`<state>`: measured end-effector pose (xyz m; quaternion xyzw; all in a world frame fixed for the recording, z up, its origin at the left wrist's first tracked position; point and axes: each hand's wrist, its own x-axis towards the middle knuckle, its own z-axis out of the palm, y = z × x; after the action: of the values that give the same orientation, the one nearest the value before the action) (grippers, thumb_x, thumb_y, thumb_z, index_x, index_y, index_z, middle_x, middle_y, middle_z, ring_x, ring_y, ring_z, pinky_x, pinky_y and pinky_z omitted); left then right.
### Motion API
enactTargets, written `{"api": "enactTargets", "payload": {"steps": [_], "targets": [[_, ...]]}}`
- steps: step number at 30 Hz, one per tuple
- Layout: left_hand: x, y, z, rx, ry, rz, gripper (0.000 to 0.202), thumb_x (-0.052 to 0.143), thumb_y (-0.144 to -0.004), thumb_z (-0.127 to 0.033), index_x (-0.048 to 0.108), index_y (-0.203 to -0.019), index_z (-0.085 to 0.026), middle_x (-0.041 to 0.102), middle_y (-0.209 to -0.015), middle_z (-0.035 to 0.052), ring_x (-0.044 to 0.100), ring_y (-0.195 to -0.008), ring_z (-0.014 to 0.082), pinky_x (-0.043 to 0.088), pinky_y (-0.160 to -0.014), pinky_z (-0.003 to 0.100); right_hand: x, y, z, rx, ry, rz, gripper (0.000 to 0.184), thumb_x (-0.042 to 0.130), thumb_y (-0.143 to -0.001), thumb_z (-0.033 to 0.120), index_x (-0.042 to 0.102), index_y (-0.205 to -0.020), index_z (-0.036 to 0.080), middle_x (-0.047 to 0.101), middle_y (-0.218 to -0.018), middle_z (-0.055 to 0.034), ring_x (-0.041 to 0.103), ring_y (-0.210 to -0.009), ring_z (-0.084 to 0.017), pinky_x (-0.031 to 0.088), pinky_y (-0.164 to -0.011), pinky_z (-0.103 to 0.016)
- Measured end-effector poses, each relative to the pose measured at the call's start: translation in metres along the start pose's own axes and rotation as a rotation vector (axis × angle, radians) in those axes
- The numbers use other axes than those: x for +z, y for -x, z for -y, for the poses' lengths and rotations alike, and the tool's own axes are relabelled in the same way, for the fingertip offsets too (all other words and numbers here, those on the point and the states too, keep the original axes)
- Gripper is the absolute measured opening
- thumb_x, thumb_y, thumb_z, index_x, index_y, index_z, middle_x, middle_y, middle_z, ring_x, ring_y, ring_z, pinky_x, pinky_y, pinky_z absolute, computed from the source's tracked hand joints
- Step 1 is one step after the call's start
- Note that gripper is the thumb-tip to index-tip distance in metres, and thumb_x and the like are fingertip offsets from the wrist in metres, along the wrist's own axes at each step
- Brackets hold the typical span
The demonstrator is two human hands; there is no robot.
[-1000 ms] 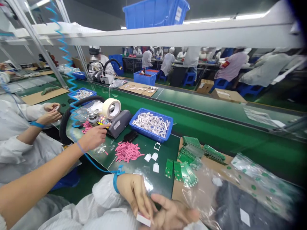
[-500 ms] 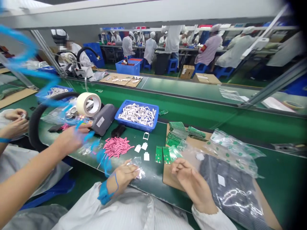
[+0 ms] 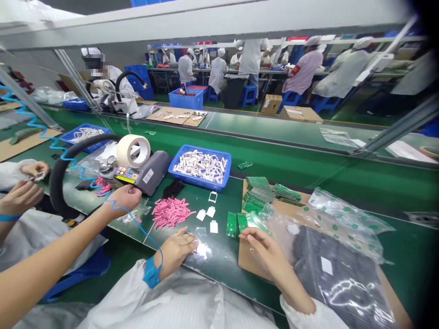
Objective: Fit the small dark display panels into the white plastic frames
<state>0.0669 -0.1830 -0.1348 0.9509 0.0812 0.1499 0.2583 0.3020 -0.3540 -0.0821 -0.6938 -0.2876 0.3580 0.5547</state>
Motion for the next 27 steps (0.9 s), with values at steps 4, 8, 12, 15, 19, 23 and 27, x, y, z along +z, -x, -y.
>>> {"api": "enactTargets", "payload": {"steps": [4,8,12,15,19,23,27], "targets": [[0.000,-0.002,-0.001,0.004,-0.050,0.048,0.034,0.037,-0.093,-0.016,0.063,-0.111,-0.026,0.071,-0.111,0.0018,0.064,-0.104,0.0160,0.034,-0.110,0.039,0.004,-0.002,-0.012,-0.068,0.303,-0.037,0.032,0.057,-0.073,0.052,0.068,-0.084,0.024,0.068,-0.096,-0.0073,0.058,-0.097,-0.029,0.039,-0.091,-0.047],[0.001,-0.004,-0.005,0.011,-0.070,0.118,0.034,0.039,-0.091,-0.016,0.064,-0.110,-0.029,0.070,-0.114,0.0016,0.064,-0.104,0.0171,0.035,-0.109,0.037,0.007,-0.005,-0.021,-0.145,0.507,-0.021,0.033,0.047,-0.078,0.051,0.068,-0.087,0.026,0.069,-0.098,-0.0063,0.060,-0.097,-0.030,0.039,-0.091,-0.051],[-0.004,-0.004,-0.011,0.002,-0.055,0.152,0.039,0.037,-0.090,-0.011,0.063,-0.113,-0.029,0.066,-0.120,0.0018,0.062,-0.109,0.0184,0.033,-0.110,0.039,0.008,-0.007,-0.024,-0.215,0.573,-0.074,0.033,0.045,-0.080,0.050,0.067,-0.085,0.026,0.070,-0.096,-0.0053,0.062,-0.096,-0.029,0.040,-0.089,-0.050],[-0.007,-0.002,-0.016,-0.040,-0.034,0.181,0.040,0.037,-0.089,-0.013,0.060,-0.118,-0.028,0.064,-0.124,0.0034,0.059,-0.115,0.0205,0.031,-0.111,0.041,0.007,-0.009,-0.023,-0.316,0.645,-0.129,0.031,0.043,-0.083,0.046,0.066,-0.084,0.025,0.071,-0.093,-0.0053,0.064,-0.091,-0.027,0.043,-0.086,-0.048],[-0.008,0.003,-0.020,-0.121,-0.014,0.155,0.038,0.042,-0.090,-0.020,0.055,-0.125,-0.027,0.057,-0.133,0.0061,0.049,-0.126,0.0235,0.031,-0.110,0.045,0.010,-0.015,-0.017,-0.372,0.728,-0.148,0.029,0.040,-0.087,0.040,0.064,-0.086,0.024,0.070,-0.096,-0.0060,0.063,-0.093,-0.024,0.043,-0.087,-0.045],[-0.012,0.005,-0.024,-0.167,0.035,-0.008,0.034,0.048,-0.090,-0.026,0.057,-0.123,-0.029,0.057,-0.134,0.0045,0.051,-0.125,0.0222,0.029,-0.112,0.045,0.029,-0.025,-0.009,-0.411,0.866,-0.117,0.017,0.053,-0.083,0.034,0.064,-0.093,0.025,0.067,-0.102,-0.0054,0.058,-0.101,-0.027,0.031,-0.098,-0.055],[-0.021,-0.003,-0.038,-0.156,0.152,-0.078,0.032,0.050,-0.088,-0.025,0.061,-0.118,-0.032,0.064,-0.124,0.0010,0.060,-0.114,0.0191,0.037,-0.109,0.040,0.058,-0.037,-0.007,-0.458,1.034,-0.042,0.032,0.070,-0.072,0.027,0.065,-0.104,0.026,0.062,-0.111,-0.0078,0.052,-0.108,-0.032,0.017,-0.104,-0.063]]}}
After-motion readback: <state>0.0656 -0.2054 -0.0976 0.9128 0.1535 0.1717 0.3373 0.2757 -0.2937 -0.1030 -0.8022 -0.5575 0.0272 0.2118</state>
